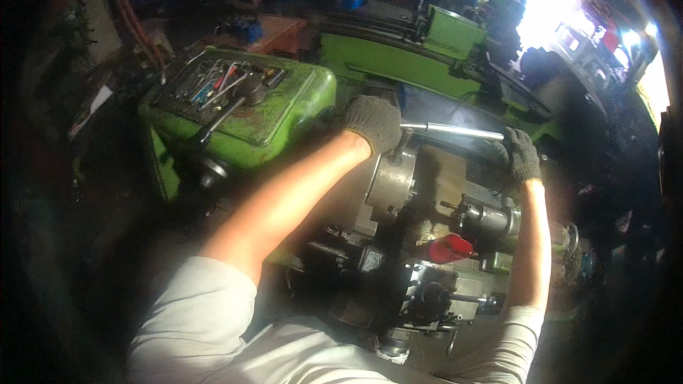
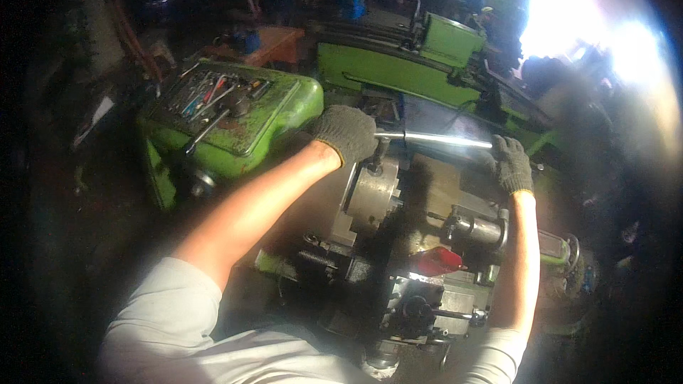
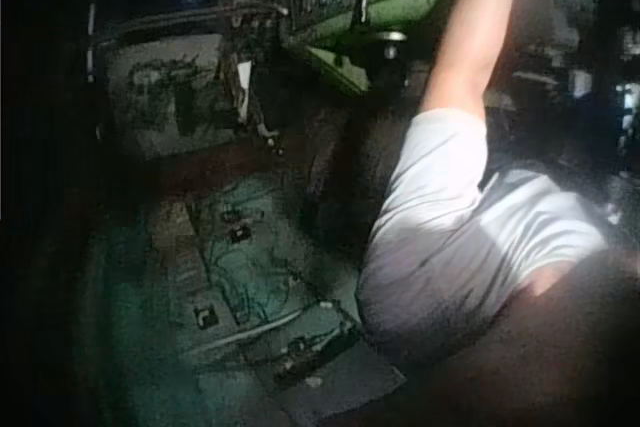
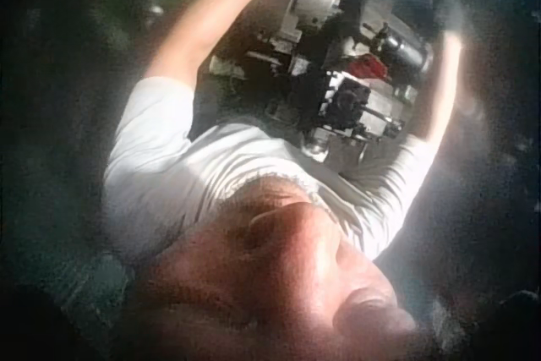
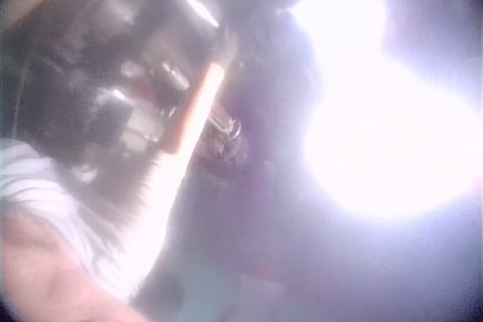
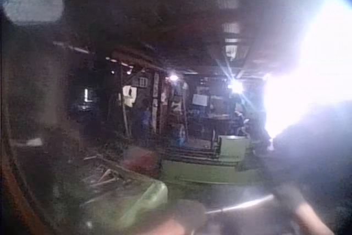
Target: The person operates a green metal lathe, using a wrench to tighten the chuck and adjusting the tool post and tailstock. They rotate the chuck by hand and manipulate the machine's controls to position the workpiece and cutting tool.
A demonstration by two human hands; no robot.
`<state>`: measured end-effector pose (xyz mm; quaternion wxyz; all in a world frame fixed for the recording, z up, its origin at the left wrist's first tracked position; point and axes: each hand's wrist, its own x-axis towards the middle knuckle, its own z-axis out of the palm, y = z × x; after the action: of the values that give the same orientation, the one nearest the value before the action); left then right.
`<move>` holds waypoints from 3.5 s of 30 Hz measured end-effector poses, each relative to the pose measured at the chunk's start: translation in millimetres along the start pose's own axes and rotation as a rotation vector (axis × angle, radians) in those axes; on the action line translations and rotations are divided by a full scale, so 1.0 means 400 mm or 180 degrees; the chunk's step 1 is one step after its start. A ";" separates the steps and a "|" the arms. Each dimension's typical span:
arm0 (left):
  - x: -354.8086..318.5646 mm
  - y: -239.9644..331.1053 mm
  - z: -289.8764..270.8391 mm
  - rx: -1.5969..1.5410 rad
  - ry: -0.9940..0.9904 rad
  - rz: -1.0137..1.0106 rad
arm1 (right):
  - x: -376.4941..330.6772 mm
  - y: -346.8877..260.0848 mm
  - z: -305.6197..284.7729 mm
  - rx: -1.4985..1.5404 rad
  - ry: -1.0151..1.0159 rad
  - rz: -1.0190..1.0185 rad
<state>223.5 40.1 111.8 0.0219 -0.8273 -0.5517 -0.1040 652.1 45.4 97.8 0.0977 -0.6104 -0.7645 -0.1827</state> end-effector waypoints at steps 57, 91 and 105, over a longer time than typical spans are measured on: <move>-0.035 -0.043 -0.015 0.0539 0.0474 0.0824 | -0.191 -0.118 -0.175 0.0093 0.0490 0.0455; -1.447 -0.590 0.337 -0.5407 0.0818 -0.4221 | -0.709 -0.294 -0.047 -0.0164 -0.1281 0.3022; -1.384 -0.641 1.122 -0.2457 -0.0987 -0.3920 | -0.582 -0.367 -0.099 -0.0010 -0.1340 0.3058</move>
<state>-149.9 -294.9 -455.4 -0.4108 -0.3223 -0.8366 -0.1659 561.8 -207.0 23.9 0.0138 -0.9159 -0.4012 0.0083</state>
